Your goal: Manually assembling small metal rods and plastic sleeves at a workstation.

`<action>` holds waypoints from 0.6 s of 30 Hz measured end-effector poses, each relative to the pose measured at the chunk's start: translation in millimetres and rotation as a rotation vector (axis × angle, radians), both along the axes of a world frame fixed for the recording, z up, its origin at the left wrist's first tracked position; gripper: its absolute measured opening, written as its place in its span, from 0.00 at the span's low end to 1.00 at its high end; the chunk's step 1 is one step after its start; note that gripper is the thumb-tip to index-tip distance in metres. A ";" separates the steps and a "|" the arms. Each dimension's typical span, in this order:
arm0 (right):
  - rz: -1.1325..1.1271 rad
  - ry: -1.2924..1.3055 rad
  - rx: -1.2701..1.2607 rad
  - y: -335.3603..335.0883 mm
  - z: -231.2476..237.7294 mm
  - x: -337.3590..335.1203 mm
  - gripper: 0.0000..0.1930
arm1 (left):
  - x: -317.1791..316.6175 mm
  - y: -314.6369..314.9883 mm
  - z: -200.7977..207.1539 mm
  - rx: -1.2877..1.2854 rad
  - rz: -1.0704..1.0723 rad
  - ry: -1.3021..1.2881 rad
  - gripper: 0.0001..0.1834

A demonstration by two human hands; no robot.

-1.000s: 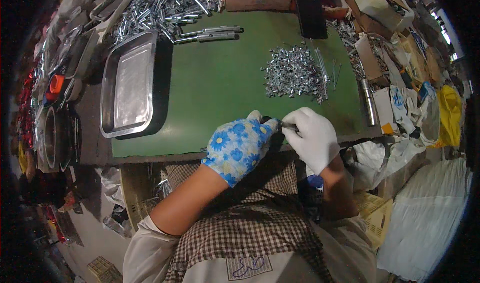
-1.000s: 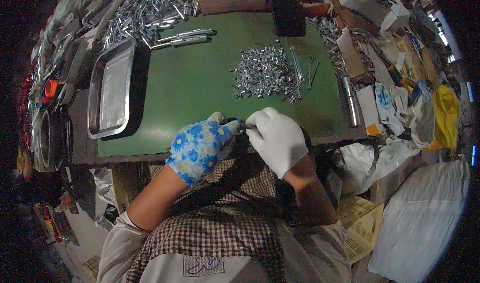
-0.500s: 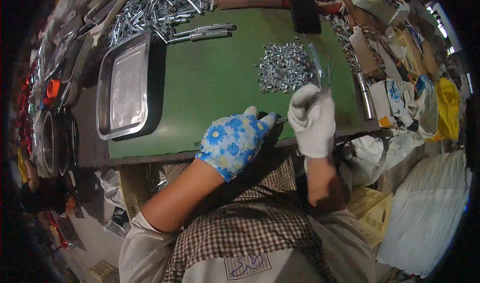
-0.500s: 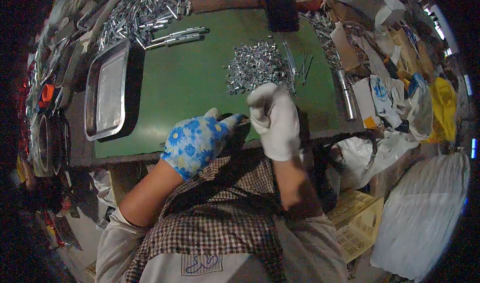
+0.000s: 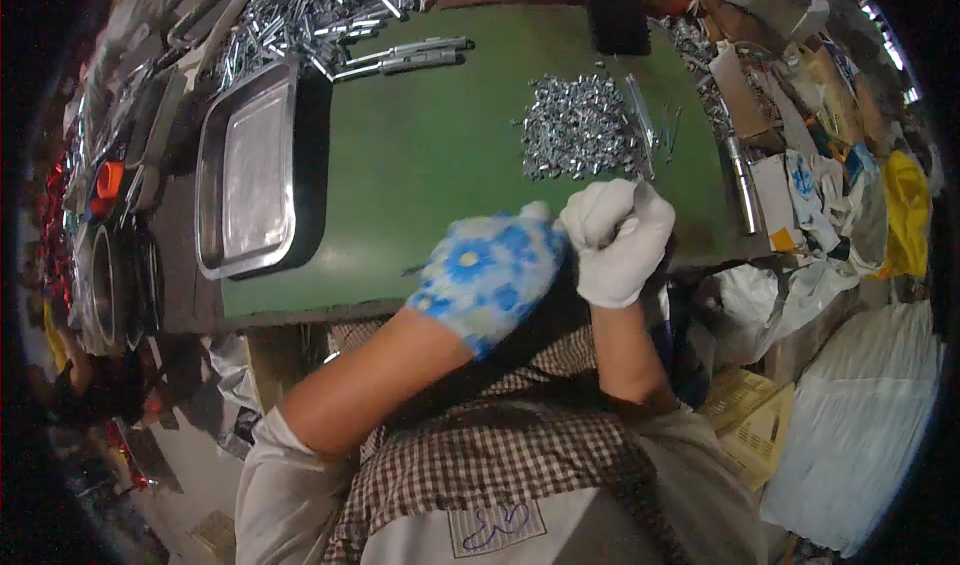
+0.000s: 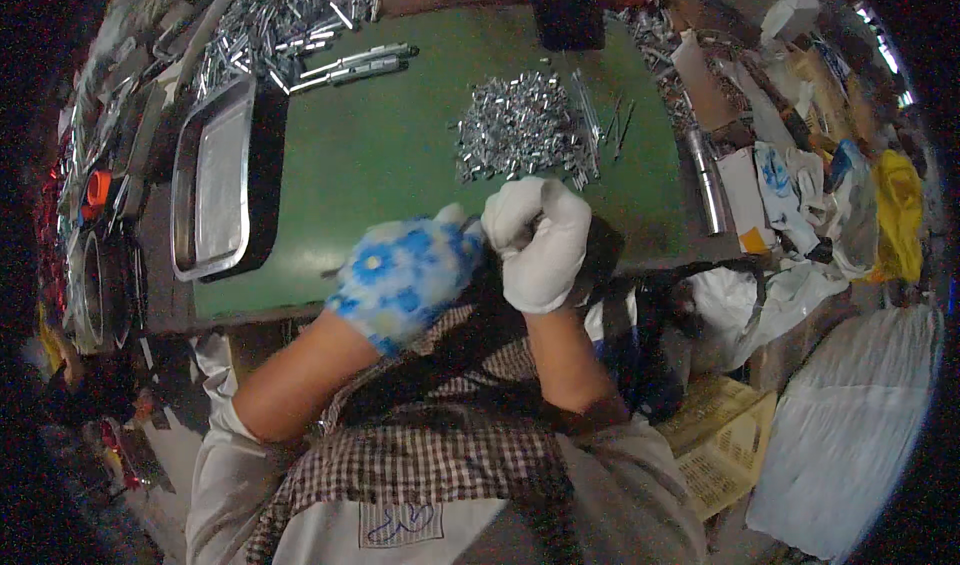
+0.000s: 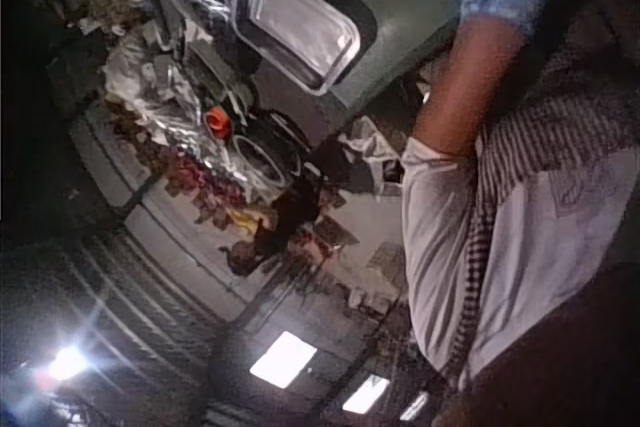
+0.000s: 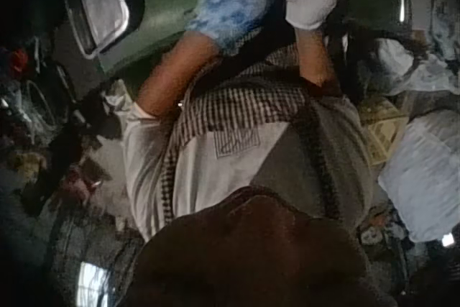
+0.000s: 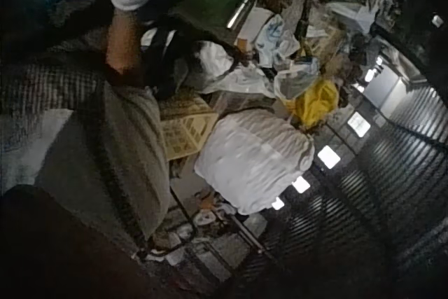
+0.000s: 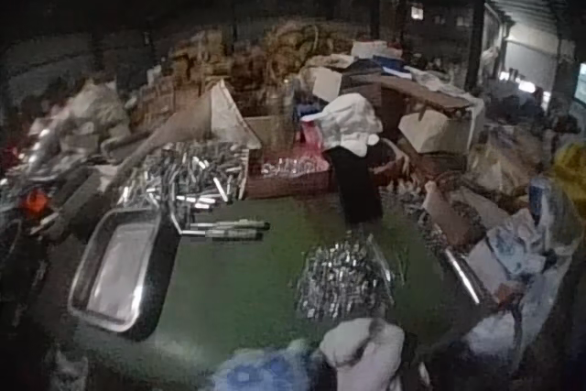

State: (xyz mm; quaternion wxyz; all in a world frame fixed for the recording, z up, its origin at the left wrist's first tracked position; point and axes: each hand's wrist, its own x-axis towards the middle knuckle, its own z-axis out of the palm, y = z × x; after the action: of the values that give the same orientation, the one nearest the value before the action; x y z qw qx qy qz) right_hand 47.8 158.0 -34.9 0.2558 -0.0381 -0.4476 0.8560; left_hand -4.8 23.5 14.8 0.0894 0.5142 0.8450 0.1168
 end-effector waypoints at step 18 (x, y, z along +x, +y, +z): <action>0.097 -0.127 -0.079 22.5 -3.6 9.3 0.12 | 46.3 -234.0 11.5 -0.166 0.600 0.230 0.19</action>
State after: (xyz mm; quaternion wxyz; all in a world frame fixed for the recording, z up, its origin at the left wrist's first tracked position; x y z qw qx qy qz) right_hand 57.2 180.5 -38.6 0.1833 -0.0806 -0.4300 0.8804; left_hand 41.4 -210.5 26.2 -0.0036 0.2431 0.9699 0.0098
